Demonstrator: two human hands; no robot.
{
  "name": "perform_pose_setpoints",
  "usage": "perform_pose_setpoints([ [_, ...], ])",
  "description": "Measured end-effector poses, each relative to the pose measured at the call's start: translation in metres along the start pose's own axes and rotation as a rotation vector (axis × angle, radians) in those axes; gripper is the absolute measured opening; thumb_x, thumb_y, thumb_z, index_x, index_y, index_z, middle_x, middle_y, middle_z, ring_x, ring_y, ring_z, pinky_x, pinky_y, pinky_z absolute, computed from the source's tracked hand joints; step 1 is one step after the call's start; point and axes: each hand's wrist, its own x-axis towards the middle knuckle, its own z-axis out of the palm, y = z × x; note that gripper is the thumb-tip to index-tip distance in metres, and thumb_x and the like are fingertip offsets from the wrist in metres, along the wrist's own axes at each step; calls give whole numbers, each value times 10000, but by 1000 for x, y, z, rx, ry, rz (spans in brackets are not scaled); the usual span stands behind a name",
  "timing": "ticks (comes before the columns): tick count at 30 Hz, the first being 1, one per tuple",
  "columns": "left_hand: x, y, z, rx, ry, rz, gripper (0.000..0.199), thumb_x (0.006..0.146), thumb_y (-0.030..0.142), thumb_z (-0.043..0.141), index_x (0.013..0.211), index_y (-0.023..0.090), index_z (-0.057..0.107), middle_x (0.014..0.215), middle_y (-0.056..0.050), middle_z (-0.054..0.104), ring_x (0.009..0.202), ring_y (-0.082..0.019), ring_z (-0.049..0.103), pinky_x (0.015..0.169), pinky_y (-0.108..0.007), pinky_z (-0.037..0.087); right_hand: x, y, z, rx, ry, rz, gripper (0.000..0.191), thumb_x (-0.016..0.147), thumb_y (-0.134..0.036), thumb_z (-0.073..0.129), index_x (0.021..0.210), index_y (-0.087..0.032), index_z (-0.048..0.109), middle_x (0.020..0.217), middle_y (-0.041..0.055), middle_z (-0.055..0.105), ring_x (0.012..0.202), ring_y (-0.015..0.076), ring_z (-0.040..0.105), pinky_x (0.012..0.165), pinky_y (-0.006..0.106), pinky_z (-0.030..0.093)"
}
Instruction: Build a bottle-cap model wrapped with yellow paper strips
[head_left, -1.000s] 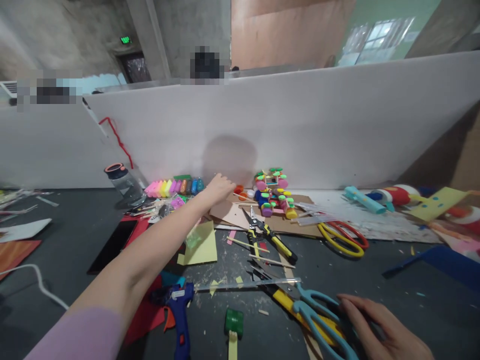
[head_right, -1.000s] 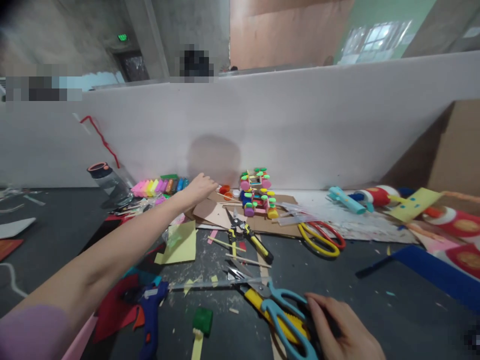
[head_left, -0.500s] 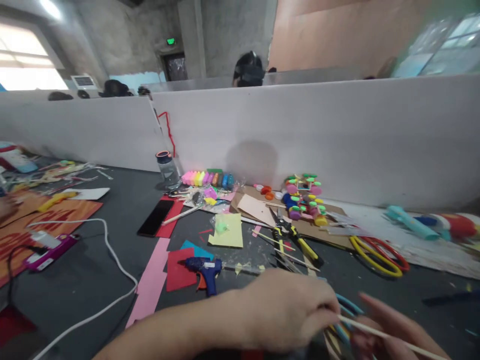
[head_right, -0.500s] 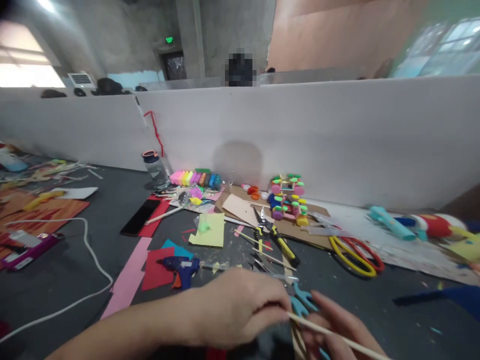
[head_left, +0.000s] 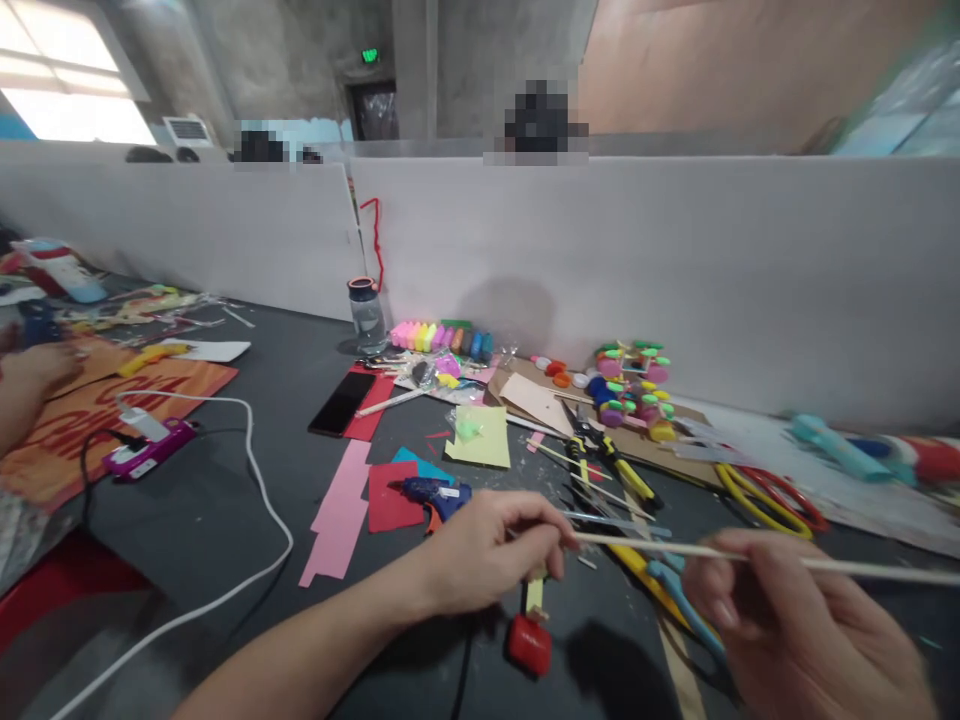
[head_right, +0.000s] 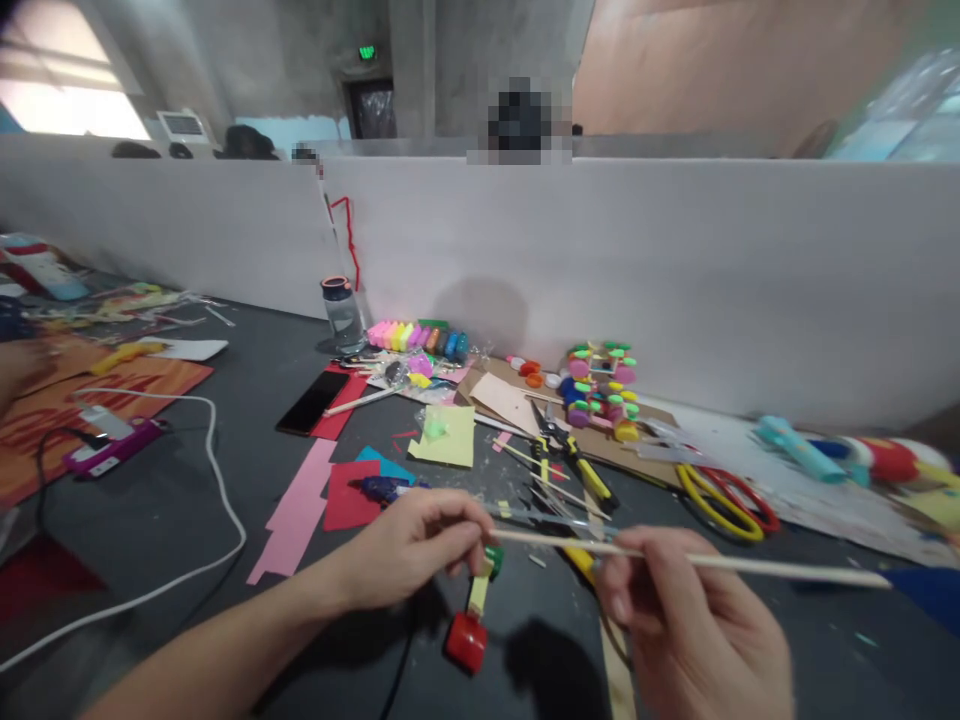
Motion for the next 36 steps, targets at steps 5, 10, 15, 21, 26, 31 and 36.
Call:
perform_pose_setpoints([
  [5, -18, 6, -10, -167, -74, -66, 149, 890, 269, 571, 897, 140, 647, 673, 3, 619, 545, -74, 486, 546, -187, 398, -3, -24, 28, 281, -80, 51, 274, 847, -454, 717, 758, -202, 655, 533, -30, 526, 446, 91, 446, 419, 211, 346],
  [10, -33, 19, -14, -216, -128, -83, 131, 902, 205, 571, 936, 144, 681, 700, -4, 641, 606, -80, 538, 580, -183, 409, -9, -34, 35, 323, -63, 21, 278, 893, -408, 682, 714, -202, 630, 549, -45, 497, 459, 81, 440, 431, 210, 320],
  [15, -39, 26, -12, -163, -180, -66, 185, 933, 206, 541, 1004, 153, 704, 750, -13, 664, 664, -89, 574, 621, -190, 429, -9, -39, 38, 347, -22, -77, 308, 887, -420, 688, 680, -202, 620, 535, -53, 469, 447, 80, 406, 417, 221, 283],
  [21, -30, 22, -5, 44, -112, -60, 196, 934, 296, 582, 883, 153, 706, 754, -9, 668, 686, -100, 605, 643, -194, 456, -10, -26, 42, 238, 0, -128, 266, 935, -334, 636, 702, -209, 605, 558, -63, 453, 439, 73, 377, 405, 222, 254],
  [26, -13, 0, -3, 9, -111, -110, 232, 971, 333, 521, 925, 164, 672, 673, 18, 637, 587, -75, 539, 575, -182, 417, 4, -13, 20, -59, -111, -121, 315, 930, -487, 600, 816, -205, 683, 680, -12, 599, 539, 104, 531, 508, 237, 437],
  [31, 0, -29, -10, -167, -65, -191, 261, 961, 393, 519, 911, 157, 619, 651, 16, 623, 498, -60, 460, 425, -158, 300, 26, 13, -32, -538, -112, -95, 275, 873, -467, 629, 928, -205, 691, 783, 31, 681, 649, 172, 606, 616, 297, 470],
  [36, 6, -49, -14, -228, -39, -190, 295, 935, 445, 558, 899, 158, 612, 651, 22, 596, 505, -61, 472, 426, -153, 320, 18, 56, -64, -934, -258, -66, 249, 807, -449, 634, 840, -215, 713, 834, 90, 710, 788, 274, 631, 737, 391, 469],
])
